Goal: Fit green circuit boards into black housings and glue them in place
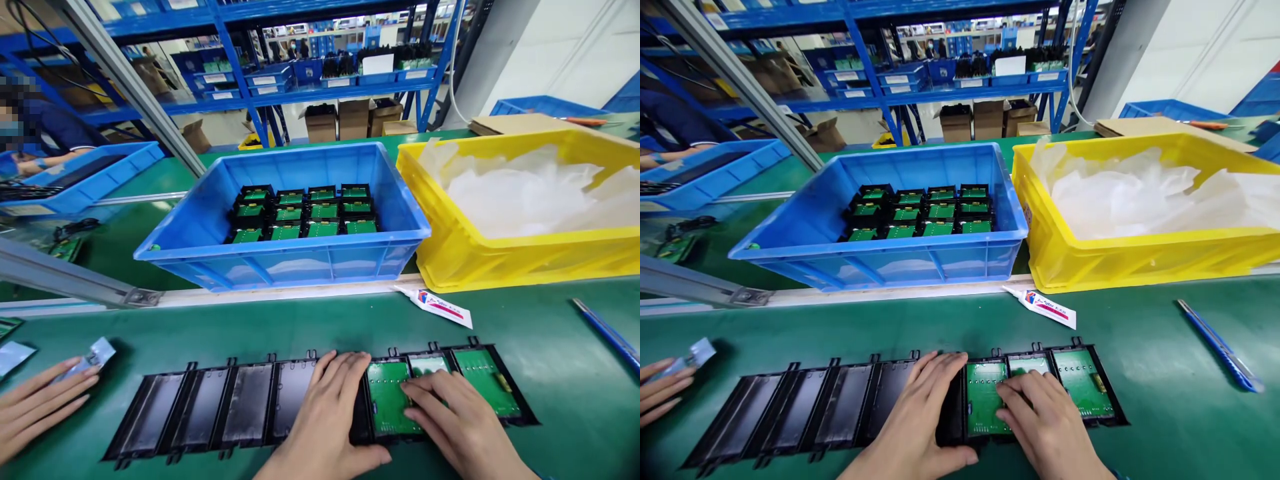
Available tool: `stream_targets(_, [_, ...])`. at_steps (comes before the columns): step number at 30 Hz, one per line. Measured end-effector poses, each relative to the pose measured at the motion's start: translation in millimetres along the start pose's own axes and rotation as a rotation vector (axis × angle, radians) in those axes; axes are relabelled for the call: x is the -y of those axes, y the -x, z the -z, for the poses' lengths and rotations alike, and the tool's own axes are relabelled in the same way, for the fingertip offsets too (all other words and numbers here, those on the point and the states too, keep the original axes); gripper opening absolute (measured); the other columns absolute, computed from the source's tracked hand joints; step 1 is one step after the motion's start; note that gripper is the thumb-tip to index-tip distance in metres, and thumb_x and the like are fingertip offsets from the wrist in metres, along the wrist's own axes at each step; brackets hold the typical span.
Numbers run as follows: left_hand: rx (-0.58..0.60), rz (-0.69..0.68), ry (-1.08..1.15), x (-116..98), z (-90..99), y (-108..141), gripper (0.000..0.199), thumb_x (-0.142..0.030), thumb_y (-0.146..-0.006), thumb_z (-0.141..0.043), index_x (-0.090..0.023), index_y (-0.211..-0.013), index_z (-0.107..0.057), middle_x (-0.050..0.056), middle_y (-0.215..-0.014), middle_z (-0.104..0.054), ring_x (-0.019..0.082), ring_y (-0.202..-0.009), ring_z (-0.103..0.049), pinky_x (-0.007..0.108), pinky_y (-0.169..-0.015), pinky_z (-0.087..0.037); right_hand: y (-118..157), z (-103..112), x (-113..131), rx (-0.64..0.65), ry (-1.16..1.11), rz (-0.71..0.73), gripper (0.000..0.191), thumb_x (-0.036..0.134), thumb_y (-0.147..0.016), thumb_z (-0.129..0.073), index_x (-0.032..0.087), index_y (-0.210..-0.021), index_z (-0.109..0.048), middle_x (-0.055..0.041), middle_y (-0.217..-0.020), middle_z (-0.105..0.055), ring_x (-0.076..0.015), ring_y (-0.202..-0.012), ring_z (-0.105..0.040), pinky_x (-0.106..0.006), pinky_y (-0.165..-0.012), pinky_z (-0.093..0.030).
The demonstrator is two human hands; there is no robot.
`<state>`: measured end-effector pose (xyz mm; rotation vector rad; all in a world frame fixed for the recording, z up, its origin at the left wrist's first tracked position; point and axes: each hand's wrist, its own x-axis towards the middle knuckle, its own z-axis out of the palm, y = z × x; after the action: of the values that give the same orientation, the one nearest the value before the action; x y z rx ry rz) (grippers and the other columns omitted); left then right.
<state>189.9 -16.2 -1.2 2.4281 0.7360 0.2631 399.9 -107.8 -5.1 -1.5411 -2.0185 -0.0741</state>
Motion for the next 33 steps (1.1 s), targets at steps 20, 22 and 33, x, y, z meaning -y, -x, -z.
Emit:
stream_targets(20, [-0.078,-0.126,-0.116,2,3.7,0,0.068,-0.050,-0.064,-0.084,-0.025,-0.123,-0.062,0.020,-0.137,-0.051,0.041,-0.121,-0.053,0.067,-0.096,-0.042,0,-12,7,0.034,0.089,-0.068,0.033,0.023,-0.102,-0.035,0.017,-0.090,-0.065,-0.0070,-0.088,-0.063,-0.0193,-0.078,-0.056,-0.029,-0.062,-0.045])
stream_targets(22, [-0.088,-0.136,-0.138,2,4.0,-1,0.067,-0.051,-0.064,-0.083,-0.024,-0.123,-0.062,0.021,-0.135,-0.053,0.041,-0.119,-0.055,0.067,-0.094,-0.045,1,-14,7,0.043,0.100,-0.089,0.034,0.023,-0.102,-0.033,0.017,-0.091,-0.065,-0.0068,-0.089,-0.063,-0.0195,-0.078,-0.056,-0.030,-0.062,-0.043])
stream_targets(33, [-0.113,-0.167,-0.262,-1,3.8,-2,0.063,-0.055,-0.068,-0.077,-0.023,-0.121,-0.064,0.021,-0.130,-0.057,0.038,-0.114,-0.059,0.059,-0.092,-0.049,6,-16,14,0.044,0.194,-0.070,0.039,0.020,-0.103,-0.028,0.016,-0.104,-0.067,-0.0038,-0.103,-0.071,-0.0227,-0.086,-0.052,-0.036,-0.071,-0.033])
